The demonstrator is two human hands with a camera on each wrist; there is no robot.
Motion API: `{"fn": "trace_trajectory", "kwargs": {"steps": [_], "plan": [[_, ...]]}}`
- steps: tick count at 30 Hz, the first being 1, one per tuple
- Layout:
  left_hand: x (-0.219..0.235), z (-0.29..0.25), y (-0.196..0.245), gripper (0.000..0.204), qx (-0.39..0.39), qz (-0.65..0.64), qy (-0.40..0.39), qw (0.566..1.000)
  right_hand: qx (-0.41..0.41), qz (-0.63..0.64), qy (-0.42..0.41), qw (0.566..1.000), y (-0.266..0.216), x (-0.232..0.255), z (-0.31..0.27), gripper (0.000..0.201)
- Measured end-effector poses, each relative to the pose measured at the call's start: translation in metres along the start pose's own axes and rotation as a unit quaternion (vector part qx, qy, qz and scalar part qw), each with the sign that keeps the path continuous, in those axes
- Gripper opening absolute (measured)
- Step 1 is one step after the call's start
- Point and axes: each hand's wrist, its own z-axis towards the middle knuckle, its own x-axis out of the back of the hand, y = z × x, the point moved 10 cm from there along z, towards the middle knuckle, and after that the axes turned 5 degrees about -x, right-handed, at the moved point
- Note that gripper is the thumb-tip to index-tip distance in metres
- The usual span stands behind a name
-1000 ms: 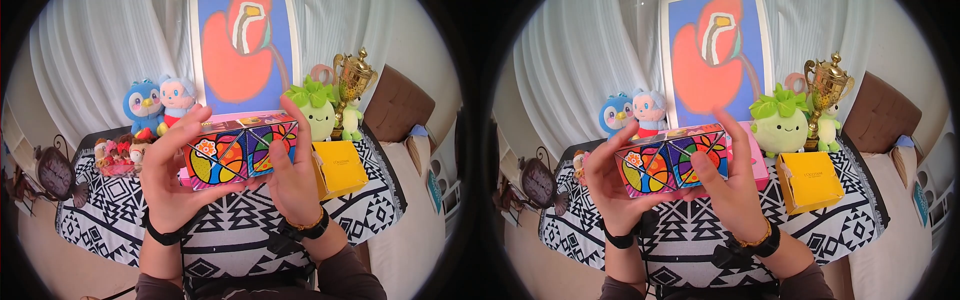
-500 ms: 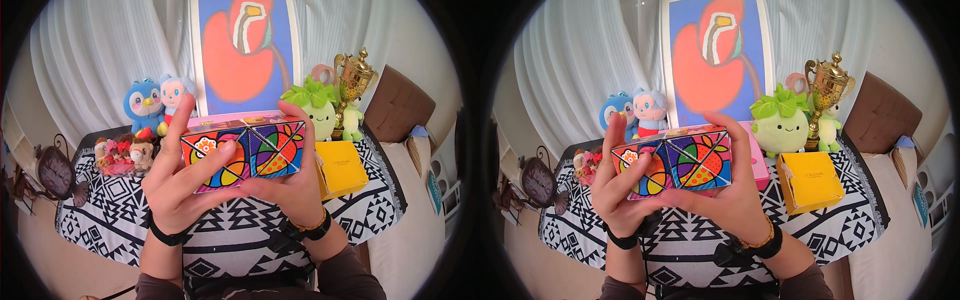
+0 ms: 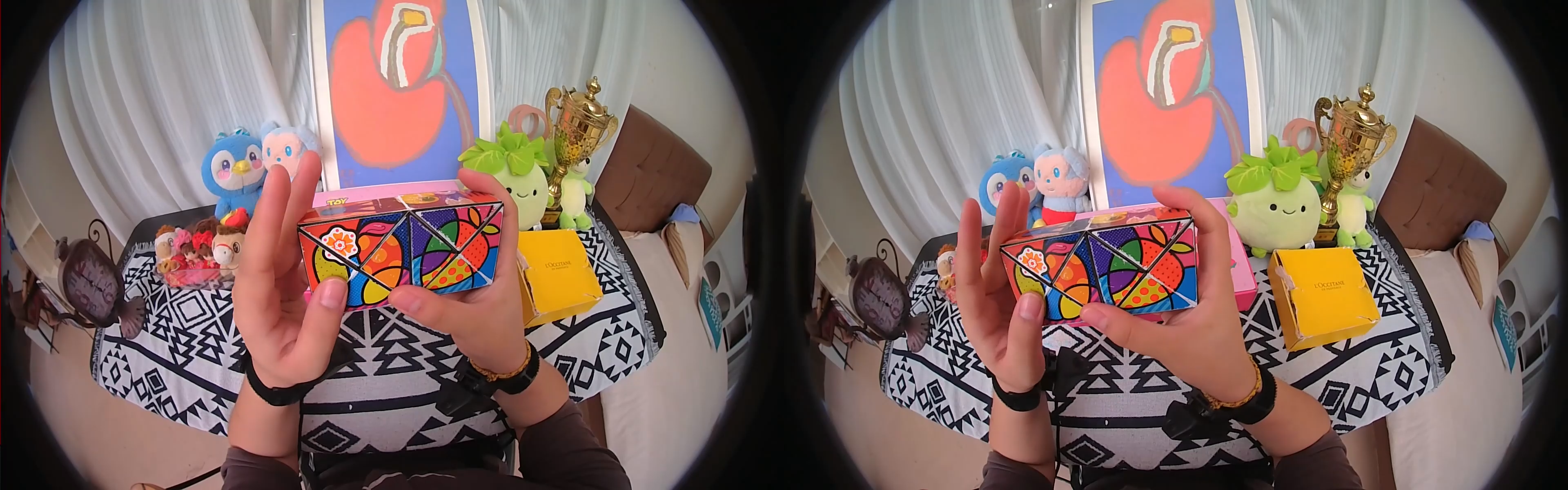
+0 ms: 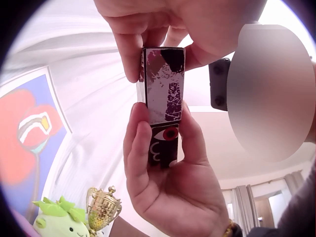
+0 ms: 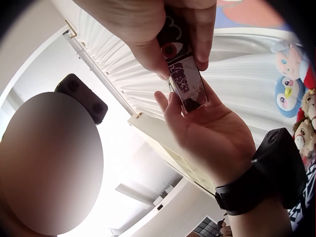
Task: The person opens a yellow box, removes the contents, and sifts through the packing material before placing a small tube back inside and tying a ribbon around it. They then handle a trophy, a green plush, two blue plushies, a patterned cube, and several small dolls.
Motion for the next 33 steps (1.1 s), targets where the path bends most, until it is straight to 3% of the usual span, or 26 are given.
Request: {"fn": "trace_trajectory", "kwargs": {"steps": [2, 7, 14, 17, 20, 21, 23, 25, 30, 33], "plan": [[-0.003, 0.0, 0.0, 0.069, 0.007, -0.024, -0.01, 1.0, 0.004, -0.018, 0.01, 1.0, -0.001, 0.002, -0.001, 0.091], [0.004, -0.002, -0.002, 0.072, 0.029, -0.05, 0.058, 0.997, 0.014, -0.033, -0.003, 0.999, -0.004, 0.0, -0.001, 0.091], [-0.001, -0.001, -0.005, 0.08, 0.047, -0.075, 0.023, 0.996, 0.019, -0.046, -0.011, 0.999, -0.005, 0.0, 0.0, 0.091], [0.002, 0.003, 0.0, 0.088, 0.028, -0.096, 0.068, 0.993, 0.012, -0.031, -0.008, 0.999, -0.005, 0.001, 0.002, 0.091], [0.005, -0.003, -0.017, 0.095, 0.124, -0.158, 0.092, 0.975, 0.002, -0.015, -0.016, 1.0, -0.001, 0.003, 0.002, 0.091], [0.004, -0.002, -0.015, 0.095, 0.125, -0.159, 0.091, 0.975, 0.002, -0.015, -0.016, 1.0, 0.001, 0.004, 0.002, 0.091], [0.0, -0.007, -0.026, 0.093, 0.217, -0.156, 0.099, 0.958, 0.053, -0.107, -0.023, 0.993, -0.004, 0.003, -0.001, 0.092], [0.001, -0.007, -0.027, 0.087, 0.225, -0.177, 0.12, 0.951, 0.055, -0.098, -0.029, 0.993, -0.004, 0.002, 0.0, 0.093], [0.001, -0.006, -0.027, 0.074, 0.258, -0.162, 0.083, 0.949, 0.089, -0.11, -0.037, 0.989, -0.005, 0.001, -0.001, 0.095], [0.006, -0.007, -0.023, 0.073, 0.251, -0.13, 0.07, 0.957, 0.017, -0.025, -0.02, 0.999, 0.005, 0.005, 0.002, 0.092]]}}
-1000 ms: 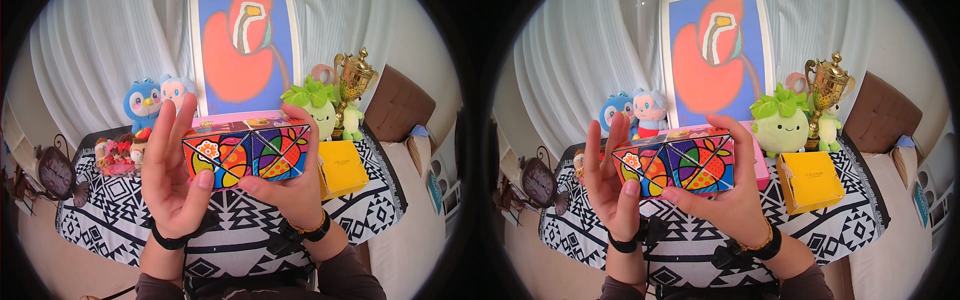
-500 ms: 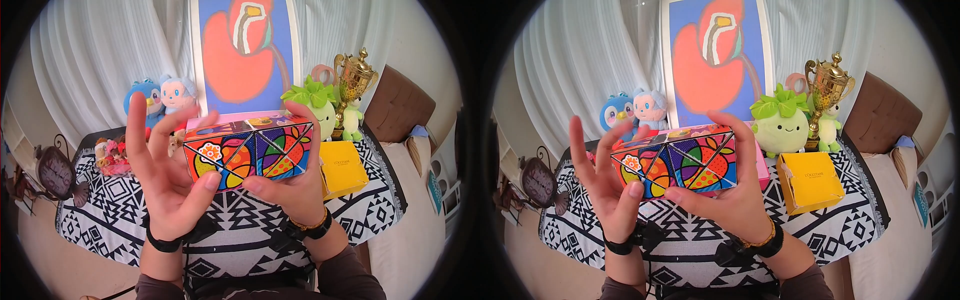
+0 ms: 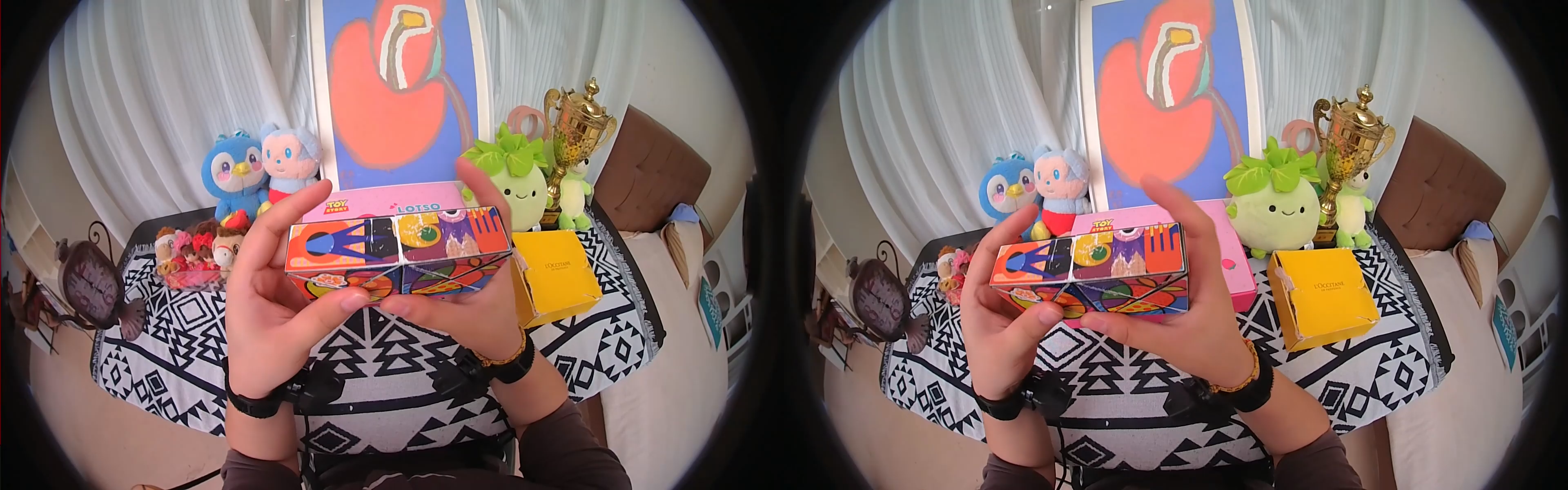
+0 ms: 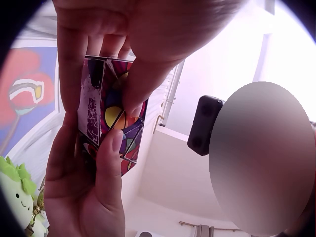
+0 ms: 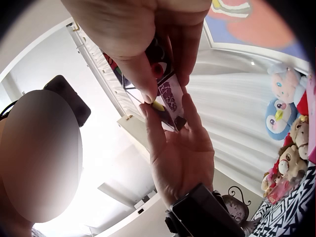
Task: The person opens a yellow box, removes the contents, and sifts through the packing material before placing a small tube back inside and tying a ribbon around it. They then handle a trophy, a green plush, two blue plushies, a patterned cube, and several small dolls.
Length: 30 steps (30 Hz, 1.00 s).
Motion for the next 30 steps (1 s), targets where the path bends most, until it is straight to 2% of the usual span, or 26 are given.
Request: {"fn": "trace_trajectory", "kwargs": {"steps": [2, 4, 5, 8, 9, 11, 15, 17, 18, 20, 21, 23, 24, 26, 27, 28, 30], "plan": [[0.002, -0.001, 0.003, 0.07, -0.001, 0.024, -0.016, 1.0, 0.024, -0.11, -0.044, 0.993, -0.004, -0.004, 0.001, 0.084], [0.0, -0.003, 0.004, 0.067, -0.002, 0.076, -0.048, 0.996, 0.047, -0.16, -0.065, 0.984, -0.009, -0.005, 0.001, 0.08], [0.0, -0.003, 0.004, 0.059, -0.008, 0.079, -0.042, 0.996, 0.07, -0.21, -0.086, 0.971, -0.012, -0.008, 0.001, 0.075], [0.002, -0.004, 0.002, 0.054, -0.016, 0.102, -0.058, 0.993, 0.116, -0.28, -0.109, 0.947, -0.017, -0.011, 0.001, 0.071], [0.002, -0.005, 0.001, 0.054, -0.016, 0.102, -0.059, 0.993, 0.116, -0.28, -0.109, 0.947, -0.012, -0.01, 0.002, 0.071], [0.003, -0.005, 0.0, 0.053, -0.023, 0.122, -0.051, 0.991, 0.091, -0.139, -0.133, 0.977, 0.001, -0.007, 0.006, 0.072], [-0.001, -0.005, 0.001, 0.051, -0.031, 0.139, -0.052, 0.988, 0.069, -0.111, -0.149, 0.98, 0.002, -0.004, 0.006, 0.079], [-0.002, -0.005, 0.002, 0.051, -0.05, 0.168, -0.055, 0.983, 0.018, -0.046, -0.138, 0.989, 0.011, 0.001, 0.007, 0.088], [0.0, -0.004, 0.001, 0.051, -0.05, 0.168, -0.055, 0.983, 0.018, -0.046, -0.138, 0.989, 0.009, 0.001, 0.006, 0.088], [-0.009, -0.002, 0.013, 0.054, -0.14, 0.277, -0.12, 0.943, -0.039, -0.124, -0.122, 0.984, 0.013, 0.003, 0.006, 0.094], [-0.008, -0.001, 0.012, 0.054, -0.141, 0.277, -0.121, 0.943, -0.039, -0.124, -0.121, 0.984, 0.011, 0.003, 0.007, 0.094], [-0.01, -0.002, 0.023, 0.07, -0.225, 0.382, -0.106, 0.89, -0.003, -0.117, -0.127, 0.985, 0.002, 0.0, 0.007, 0.085], [-0.012, -0.004, 0.02, 0.07, -0.225, 0.381, -0.107, 0.89, -0.003, -0.117, -0.126, 0.985, 0.002, -0.001, 0.006, 0.085], [0.004, -0.003, 0.009, 0.087, -0.162, 0.243, -0.029, 0.956, -0.046, -0.04, -0.158, 0.986, 0.011, -0.007, 0.003, 0.068], [0.003, -0.003, 0.009, 0.097, -0.147, 0.282, -0.039, 0.947, -0.045, -0.04, -0.157, 0.986, 0.01, -0.007, 0.003, 0.068], [0.001, -0.003, 0.014, 0.097, -0.147, 0.281, -0.04, 0.947, -0.054, -0.047, -0.158, 0.985, 0.01, -0.006, 0.002, 0.062], [-0.001, -0.005, 0.021, 0.093, -0.146, 0.376, -0.029, 0.914, -0.062, -0.054, -0.159, 0.984, 0.013, -0.006, 0.002, 0.056]]}}
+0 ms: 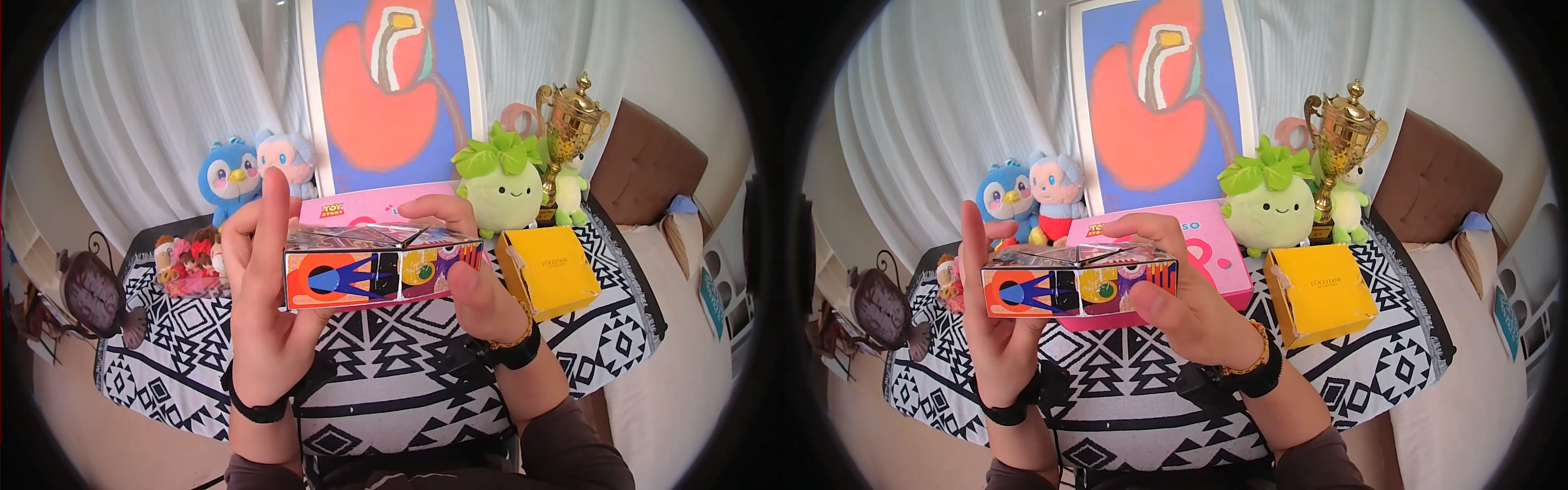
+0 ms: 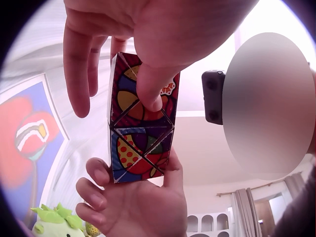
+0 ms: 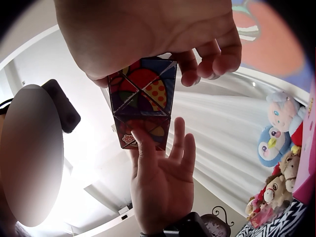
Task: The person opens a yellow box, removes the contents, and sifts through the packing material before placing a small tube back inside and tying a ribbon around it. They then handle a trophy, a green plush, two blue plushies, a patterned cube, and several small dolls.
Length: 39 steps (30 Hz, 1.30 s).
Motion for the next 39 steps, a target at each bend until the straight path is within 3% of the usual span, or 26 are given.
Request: {"fn": "trace_trajectory", "kwargs": {"steps": [3, 6, 8, 12, 14, 15, 19, 22, 24, 26, 28, 29, 31, 33, 37, 39], "plan": [[-0.001, 0.001, 0.001, 0.095, 0.007, -0.031, -0.017, 0.999, 0.044, -0.026, 0.001, 0.999, -0.007, -0.002, -0.001, 0.054], [-0.004, 0.003, 0.0, 0.097, -0.026, -0.142, -0.04, 0.989, -0.017, 0.057, 0.007, 0.998, 0.001, 0.003, -0.002, 0.056], [-0.005, 0.001, -0.01, 0.097, -0.001, -0.179, -0.034, 0.983, 0.067, -0.112, 0.006, 0.991, -0.016, 0.004, -0.003, 0.063], [-0.005, 0.001, -0.017, 0.095, 0.06, -0.232, -0.018, 0.971, 0.097, -0.207, 0.036, 0.973, -0.025, 0.008, -0.004, 0.074], [-0.004, 0.001, -0.016, 0.095, 0.053, -0.211, -0.024, 0.976, 0.134, -0.059, 0.073, 0.987, -0.023, 0.02, -0.004, 0.087], [-0.004, 0.001, -0.015, 0.095, 0.045, -0.189, -0.03, 0.981, 0.13, -0.046, 0.077, 0.987, -0.025, 0.022, -0.004, 0.096], [-0.006, 0.005, -0.014, 0.097, 0.021, -0.211, -0.021, 0.977, 0.121, -0.082, 0.099, 0.984, -0.039, 0.028, -0.004, 0.096], [-0.002, 0.006, -0.011, 0.098, -0.007, -0.164, -0.024, 0.986, 0.1, -0.152, 0.046, 0.982, -0.039, 0.019, -0.002, 0.094], [0.003, 0.007, -0.014, 0.104, 0.026, -0.135, -0.009, 0.99, 0.01, -0.047, 0.057, 0.997, -0.02, 0.024, 0.003, 0.092], [0.002, 0.007, -0.014, 0.103, 0.047, -0.162, 0.012, 0.986, 0.028, -0.048, 0.014, 0.998, -0.026, 0.015, 0.005, 0.094], [0.001, 0.006, -0.013, 0.099, 0.039, -0.106, 0.008, 0.994, -0.119, 0.096, 0.045, 0.987, -0.008, 0.009, 0.001, 0.097], [-0.002, 0.008, -0.005, 0.091, 0.017, -0.114, 0.019, 0.993, -0.119, 0.096, 0.045, 0.987, -0.004, 0.005, 0.001, 0.097], [-0.007, 0.006, 0.0, 0.089, -0.006, -0.092, 0.019, 0.996, 0.028, 0.128, 0.076, 0.989, -0.021, 0.008, 0.003, 0.099], [-0.009, 0.005, 0.005, 0.079, -0.042, -0.07, 0.039, 0.996, 0.02, 0.13, 0.083, 0.988, -0.023, 0.011, 0.004, 0.099], [-0.012, 0.002, 0.004, 0.079, -0.037, -0.081, 0.041, 0.995, 0.028, 0.124, 0.11, 0.986, -0.022, 0.016, 0.002, 0.096], [-0.015, 0.001, 0.001, 0.088, -0.036, -0.067, 0.014, 0.997, 0.04, 0.127, 0.115, 0.984, -0.023, 0.016, 0.002, 0.094]]}}
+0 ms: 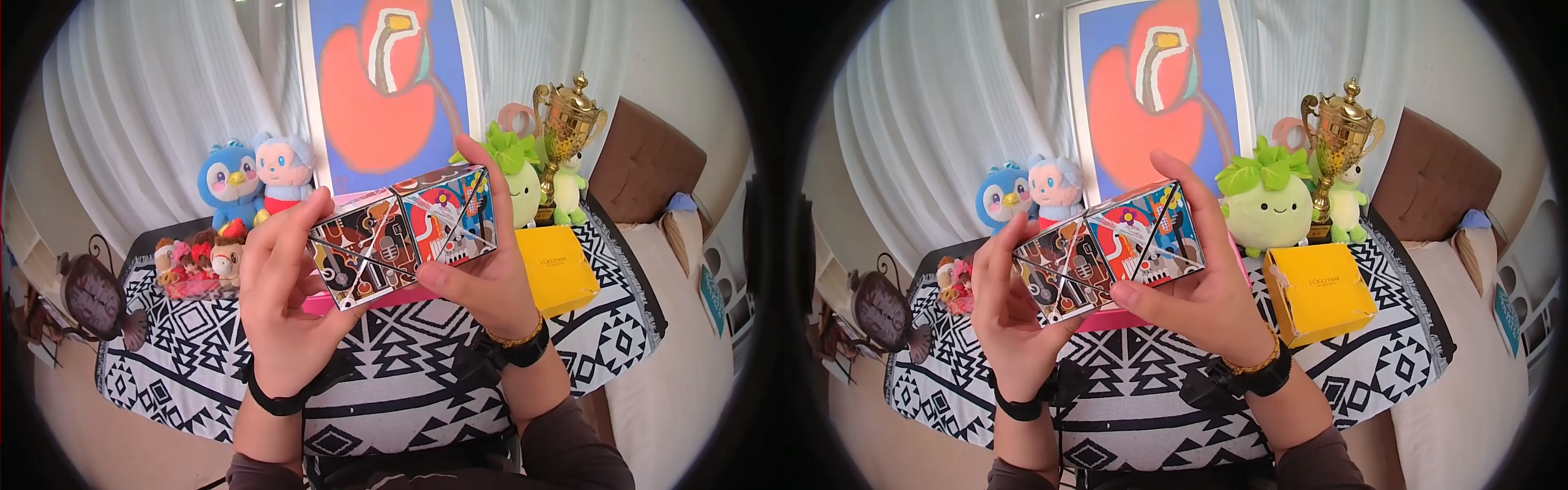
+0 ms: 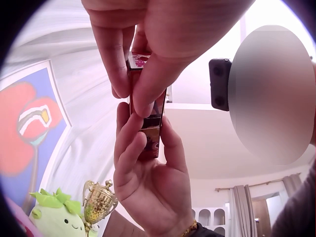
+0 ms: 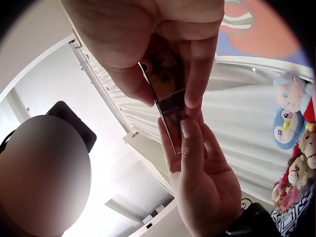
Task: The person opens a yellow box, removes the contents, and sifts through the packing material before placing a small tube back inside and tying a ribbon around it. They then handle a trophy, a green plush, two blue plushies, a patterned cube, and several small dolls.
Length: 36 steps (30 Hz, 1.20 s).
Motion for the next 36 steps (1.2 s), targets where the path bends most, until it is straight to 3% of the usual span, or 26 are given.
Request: {"fn": "trace_trajectory", "kwargs": {"steps": [13, 19, 21, 24, 36], "plan": [[0.0, 0.004, 0.009, 0.082, -0.024, -0.071, 0.001, 0.997, 0.041, -0.024, 0.011, 0.999, -0.001, 0.005, -0.001, 0.094], [-0.001, 0.001, 0.001, 0.077, 0.021, -0.113, 0.001, 0.993, 0.045, -0.051, 0.012, 0.998, -0.005, 0.004, -0.002, 0.094], [-0.003, 0.0, -0.001, 0.069, 0.044, -0.199, 0.032, 0.979, 0.054, -0.072, 0.009, 0.996, -0.006, 0.003, -0.003, 0.094], [-0.001, -0.002, -0.009, 0.061, 0.086, -0.222, 0.052, 0.97, 0.063, -0.117, -0.001, 0.991, -0.005, 0.001, -0.003, 0.094], [-0.002, -0.005, -0.019, 0.055, 0.172, -0.226, 0.042, 0.958, 0.085, -0.182, -0.021, 0.979, -0.004, -0.006, -0.004, 0.088]]}}
